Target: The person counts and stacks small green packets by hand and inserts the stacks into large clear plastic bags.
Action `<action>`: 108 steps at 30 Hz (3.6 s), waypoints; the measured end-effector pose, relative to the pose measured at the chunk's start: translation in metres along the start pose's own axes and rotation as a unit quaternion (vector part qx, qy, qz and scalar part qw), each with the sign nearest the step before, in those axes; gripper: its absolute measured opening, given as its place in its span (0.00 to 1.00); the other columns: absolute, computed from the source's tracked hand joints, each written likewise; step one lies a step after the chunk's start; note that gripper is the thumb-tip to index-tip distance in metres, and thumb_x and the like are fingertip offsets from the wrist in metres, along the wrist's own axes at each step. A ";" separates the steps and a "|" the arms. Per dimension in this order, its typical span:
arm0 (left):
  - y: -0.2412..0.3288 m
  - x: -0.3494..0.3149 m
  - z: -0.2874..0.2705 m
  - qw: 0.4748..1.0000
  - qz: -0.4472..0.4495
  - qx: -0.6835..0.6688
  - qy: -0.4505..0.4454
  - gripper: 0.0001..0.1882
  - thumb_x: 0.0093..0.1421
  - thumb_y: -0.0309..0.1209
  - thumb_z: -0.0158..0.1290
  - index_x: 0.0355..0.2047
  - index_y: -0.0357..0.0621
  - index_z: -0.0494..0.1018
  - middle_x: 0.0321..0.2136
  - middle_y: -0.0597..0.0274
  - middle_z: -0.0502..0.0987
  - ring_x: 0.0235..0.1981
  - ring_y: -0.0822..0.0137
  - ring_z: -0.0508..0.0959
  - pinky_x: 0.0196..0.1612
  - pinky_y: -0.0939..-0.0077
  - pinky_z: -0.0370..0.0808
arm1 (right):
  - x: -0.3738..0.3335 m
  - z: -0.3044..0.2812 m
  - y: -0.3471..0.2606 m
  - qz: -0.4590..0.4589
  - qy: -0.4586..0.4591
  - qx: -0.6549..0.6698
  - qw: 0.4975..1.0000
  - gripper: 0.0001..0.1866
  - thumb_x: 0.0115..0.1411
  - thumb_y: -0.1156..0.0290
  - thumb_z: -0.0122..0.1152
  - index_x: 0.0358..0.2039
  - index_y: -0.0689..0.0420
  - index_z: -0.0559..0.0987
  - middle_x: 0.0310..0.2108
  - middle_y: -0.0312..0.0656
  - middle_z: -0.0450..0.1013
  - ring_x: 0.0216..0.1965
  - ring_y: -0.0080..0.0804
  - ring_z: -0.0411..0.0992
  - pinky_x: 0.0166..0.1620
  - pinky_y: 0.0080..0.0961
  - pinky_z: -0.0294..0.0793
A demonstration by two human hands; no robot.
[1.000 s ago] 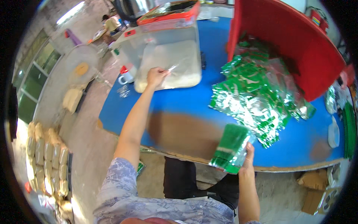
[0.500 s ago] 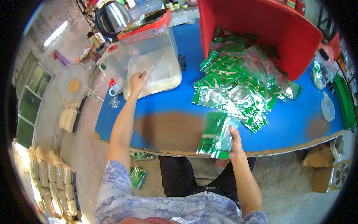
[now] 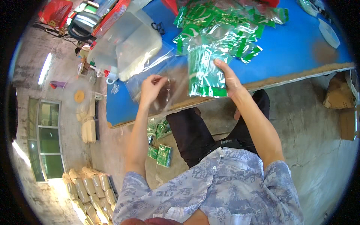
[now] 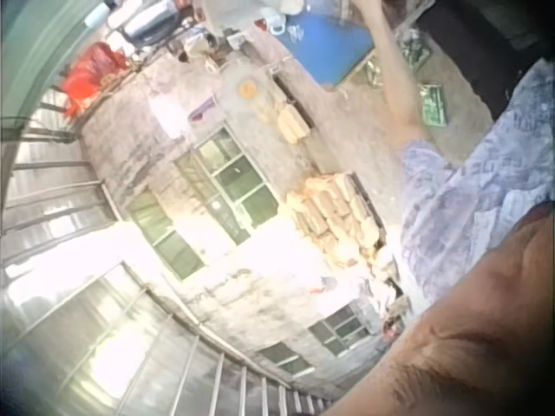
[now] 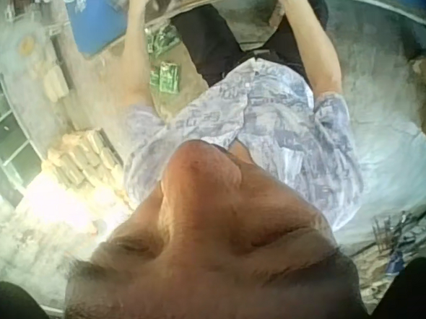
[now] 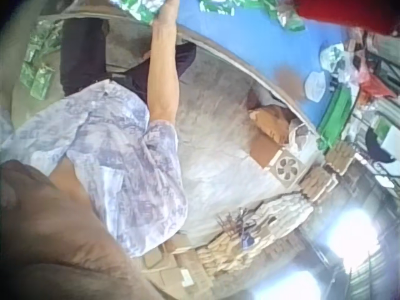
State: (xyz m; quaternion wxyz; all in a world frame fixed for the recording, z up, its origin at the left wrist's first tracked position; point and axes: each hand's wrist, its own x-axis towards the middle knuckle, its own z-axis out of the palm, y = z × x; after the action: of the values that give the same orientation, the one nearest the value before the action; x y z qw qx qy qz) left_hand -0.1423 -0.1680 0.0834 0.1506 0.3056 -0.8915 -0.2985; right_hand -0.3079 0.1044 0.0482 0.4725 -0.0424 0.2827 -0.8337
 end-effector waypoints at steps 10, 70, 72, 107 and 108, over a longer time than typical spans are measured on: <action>0.023 -0.056 -0.011 0.982 0.152 -0.091 -0.064 0.14 0.50 0.28 0.69 0.37 0.39 0.82 0.33 0.63 0.76 0.34 0.72 0.76 0.39 0.76 0.73 | -0.064 0.055 0.001 -0.097 0.128 -0.175 0.971 0.26 0.56 0.59 0.70 0.50 0.62 0.77 0.43 0.42 0.77 0.43 0.29 0.77 0.46 0.30 0.78; 0.045 -0.080 0.062 0.914 0.084 -0.397 0.030 0.18 0.58 0.30 0.61 0.43 0.38 0.68 0.44 0.54 0.67 0.42 0.58 0.72 0.49 0.68 0.71 | -0.006 0.052 -0.013 0.015 0.140 -0.173 0.975 0.30 0.56 0.56 0.69 0.51 0.64 0.75 0.43 0.45 0.78 0.41 0.35 0.79 0.45 0.32 0.80; 0.061 -0.086 0.052 0.985 0.115 -0.129 0.007 0.19 0.51 0.31 0.68 0.38 0.40 0.72 0.43 0.57 0.69 0.43 0.59 0.72 0.46 0.67 0.72 | -0.018 0.047 -0.036 -0.071 0.135 -0.068 0.986 0.25 0.58 0.57 0.68 0.49 0.62 0.76 0.41 0.43 0.78 0.38 0.32 0.80 0.41 0.31 0.82; 0.092 -0.077 0.074 0.948 0.078 -0.290 0.108 0.10 0.66 0.30 0.56 0.33 0.33 0.79 0.43 0.54 0.83 0.47 0.69 0.79 0.53 0.73 0.72 | -0.079 0.044 -0.013 0.014 0.111 -0.298 0.948 0.24 0.54 0.61 0.72 0.46 0.65 0.80 0.39 0.45 0.80 0.35 0.30 0.80 0.38 0.29 0.81; 0.104 -0.082 0.070 0.935 0.181 -0.260 0.161 0.09 0.67 0.28 0.54 0.34 0.34 0.79 0.43 0.55 0.82 0.50 0.66 0.78 0.55 0.71 0.71 | -0.077 0.049 -0.016 0.014 0.112 -0.298 0.948 0.24 0.54 0.61 0.72 0.46 0.65 0.80 0.39 0.45 0.80 0.35 0.30 0.80 0.38 0.29 0.81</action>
State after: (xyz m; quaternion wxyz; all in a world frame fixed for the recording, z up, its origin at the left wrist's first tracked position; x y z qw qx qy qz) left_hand -0.1576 -0.0192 0.0867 0.4181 0.1336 -0.7865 -0.4345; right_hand -0.2609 0.1522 0.1126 0.4149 -0.0836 0.5701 -0.7042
